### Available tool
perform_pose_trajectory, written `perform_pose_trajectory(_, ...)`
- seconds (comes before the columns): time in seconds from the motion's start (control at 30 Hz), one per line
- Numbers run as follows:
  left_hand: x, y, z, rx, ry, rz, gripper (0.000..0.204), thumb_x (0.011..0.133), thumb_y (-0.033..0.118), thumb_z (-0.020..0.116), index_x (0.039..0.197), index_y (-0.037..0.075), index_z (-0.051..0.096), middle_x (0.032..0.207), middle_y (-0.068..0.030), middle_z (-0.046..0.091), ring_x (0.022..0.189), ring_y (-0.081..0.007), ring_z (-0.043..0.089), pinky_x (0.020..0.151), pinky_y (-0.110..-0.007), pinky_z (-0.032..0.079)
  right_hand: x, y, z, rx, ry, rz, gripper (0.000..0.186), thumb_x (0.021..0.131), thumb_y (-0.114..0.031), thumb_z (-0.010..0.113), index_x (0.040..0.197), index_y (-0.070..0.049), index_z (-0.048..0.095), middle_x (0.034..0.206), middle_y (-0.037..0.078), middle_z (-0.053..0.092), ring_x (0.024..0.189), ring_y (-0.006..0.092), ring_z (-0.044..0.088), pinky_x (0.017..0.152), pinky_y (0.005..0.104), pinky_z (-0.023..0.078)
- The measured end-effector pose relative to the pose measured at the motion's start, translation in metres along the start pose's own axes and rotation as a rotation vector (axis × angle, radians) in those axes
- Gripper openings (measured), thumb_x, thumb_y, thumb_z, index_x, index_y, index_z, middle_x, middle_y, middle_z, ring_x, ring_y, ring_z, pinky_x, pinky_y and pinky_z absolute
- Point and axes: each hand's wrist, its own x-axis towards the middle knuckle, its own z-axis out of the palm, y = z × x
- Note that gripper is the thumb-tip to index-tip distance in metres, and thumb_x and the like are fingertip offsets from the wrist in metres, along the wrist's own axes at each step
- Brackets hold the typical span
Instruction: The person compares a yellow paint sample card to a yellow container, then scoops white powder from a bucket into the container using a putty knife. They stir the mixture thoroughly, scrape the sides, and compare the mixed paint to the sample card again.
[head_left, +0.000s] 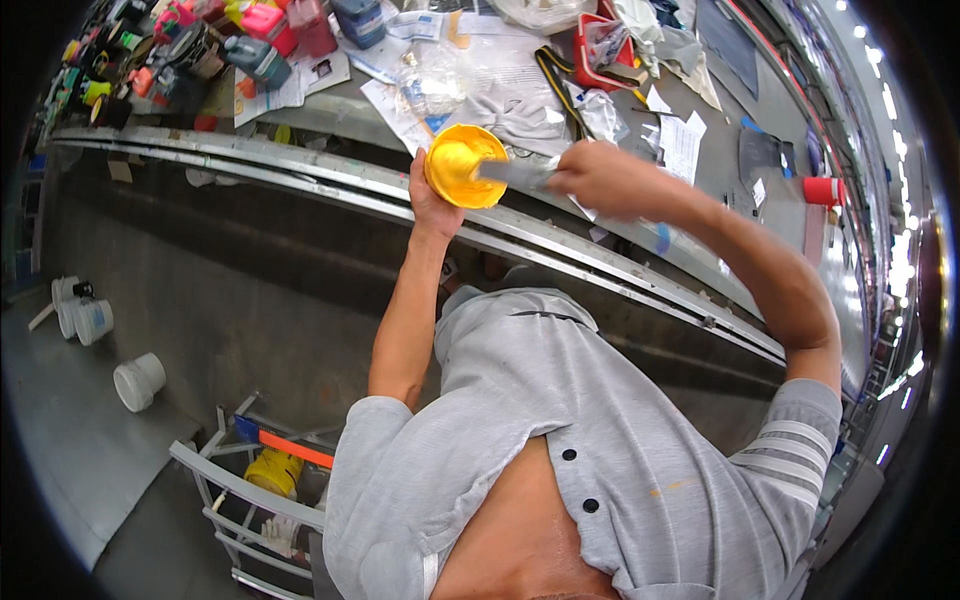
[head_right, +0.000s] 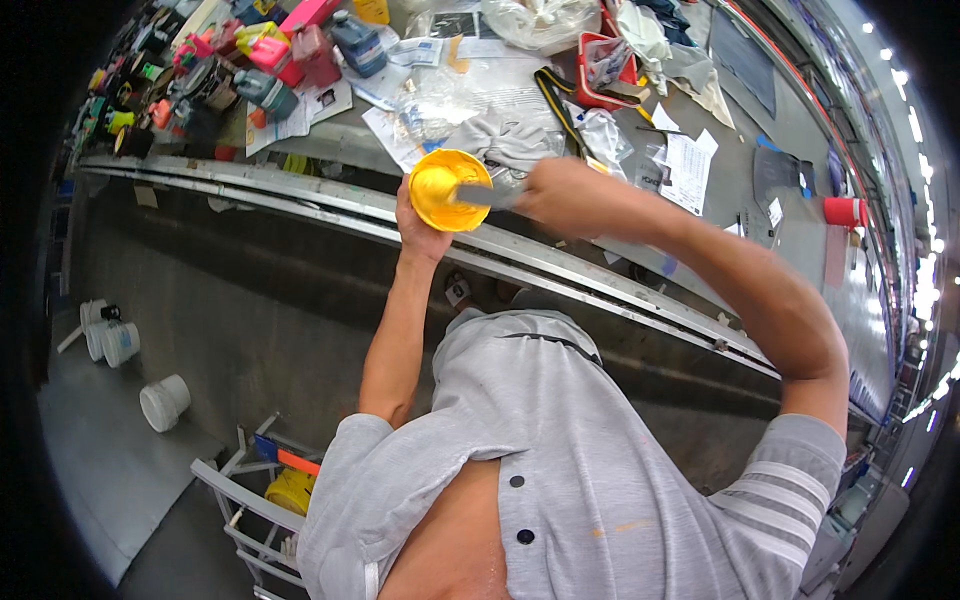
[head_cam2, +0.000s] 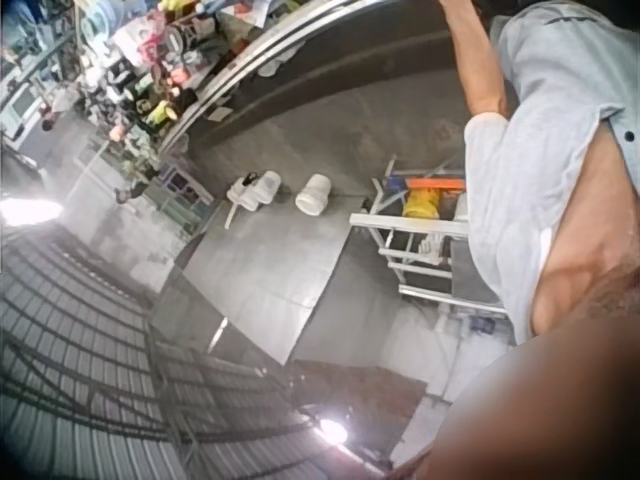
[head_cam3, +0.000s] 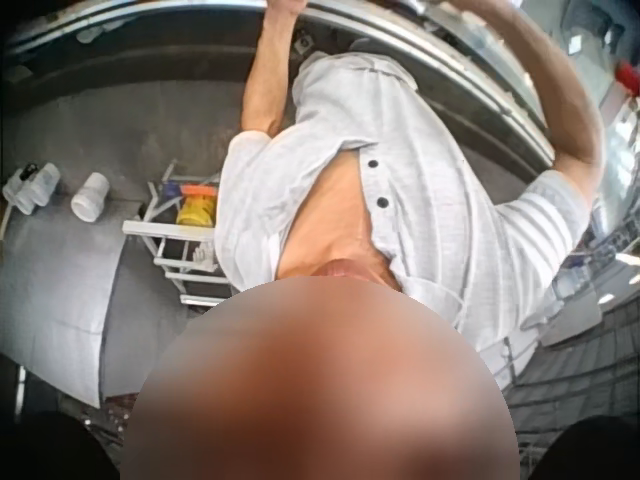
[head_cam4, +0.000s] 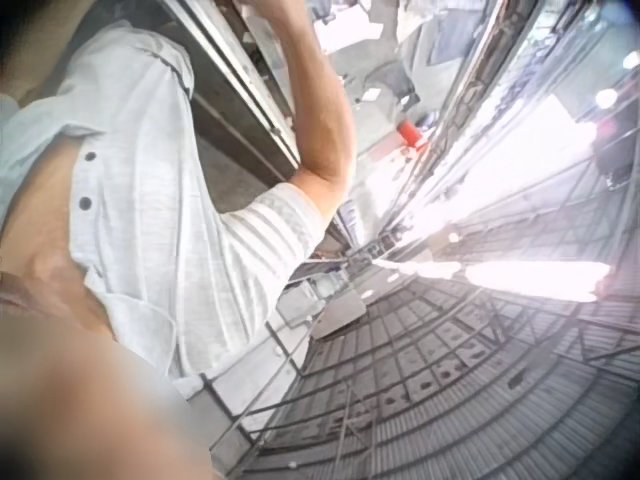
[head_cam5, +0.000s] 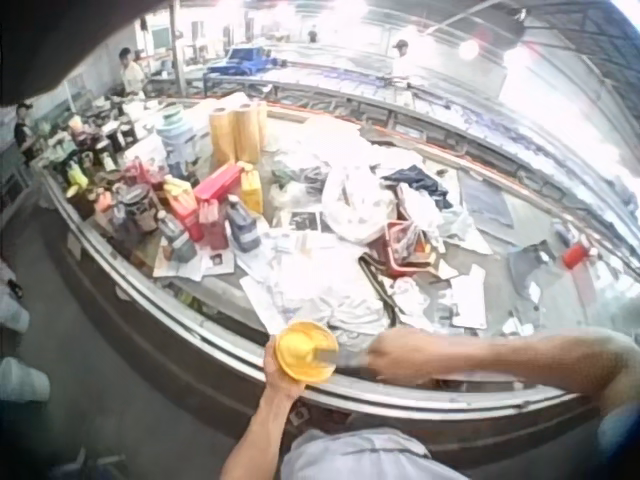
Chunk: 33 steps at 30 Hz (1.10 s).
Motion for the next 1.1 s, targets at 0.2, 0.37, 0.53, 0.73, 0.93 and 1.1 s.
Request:
perform_pose_trajectory(0.2,0.000,-0.002,0.009,-0.088,0.036,0.054,0.055,0.099,0.051,0.041,0.129,0.006,0.055,0.125,-0.0094,0.062,0.117,-0.0261,0.059,0.103,-0.042,0.045,-0.007,0.001,0.034,-0.356,0.189,-0.251,0.027,0.097,-0.024,0.052,0.094,0.001,0.063,0.072,0.020,0.066,0.070,0.0412,0.066,0.066,0.0498,0.051)
perform_pose_trajectory(0.37,-0.016,0.017,0.003,-0.078,-0.056,-0.026,0.058,0.099,0.051,0.040,0.132,0.005,0.054,0.128,-0.0102,0.062,0.120,-0.0274,0.058,0.104,-0.043,0.044,0.009,0.030,0.016,-0.361,0.177,-0.115,0.026,0.093,-0.019,0.049,0.096,0.005,0.059,0.075,0.023,0.066,0.072,0.0357,0.068,0.065,0.0475,0.053)
perform_pose_trajectory(0.53,-0.012,0.009,-0.007,-0.105,0.021,-0.024,0.054,0.099,0.048,0.043,0.131,0.005,0.055,0.129,-0.0107,0.061,0.120,-0.0276,0.058,0.105,-0.044,0.044,-0.006,-0.026,0.003,-1.115,0.658,-0.726,0.014,0.090,-0.015,0.053,0.095,-0.007,0.064,0.090,0.008,0.060,0.088,0.0248,0.064,0.068,0.0424,0.052)
perform_pose_trajectory(0.73,-0.012,0.016,0.010,-0.060,-0.110,-0.014,0.056,0.098,0.048,0.042,0.131,0.004,0.054,0.128,-0.0116,0.062,0.119,-0.0285,0.059,0.106,-0.044,0.044,0.003,-0.025,-0.015,-1.077,0.320,-0.357,0.015,0.087,-0.012,0.056,0.083,-0.006,0.070,0.078,0.010,0.066,0.074,0.0237,0.068,0.060,0.0379,0.054)
perform_pose_trajectory(0.93,0.002,-0.005,0.013,-0.091,0.056,0.339,0.059,0.099,0.051,0.035,0.134,0.007,0.053,0.134,-0.0094,0.058,0.124,-0.0280,0.054,0.108,-0.045,0.039,0.022,0.009,0.006,0.003,0.017,-0.207,0.025,0.083,-0.011,0.054,0.080,0.010,0.067,0.066,0.022,0.065,0.063,0.0329,0.069,0.056,0.0406,0.053)
perform_pose_trajectory(1.1,0.014,-0.001,0.024,-0.082,0.061,0.431,0.060,0.098,0.052,0.032,0.134,0.009,0.053,0.135,-0.0067,0.057,0.125,-0.0252,0.053,0.108,-0.043,0.039,0.015,-0.003,0.025,-0.506,0.604,-0.300,0.027,0.084,-0.013,0.060,0.102,0.006,0.064,0.085,0.017,0.065,0.074,0.0245,0.068,0.062,0.0382,0.054)
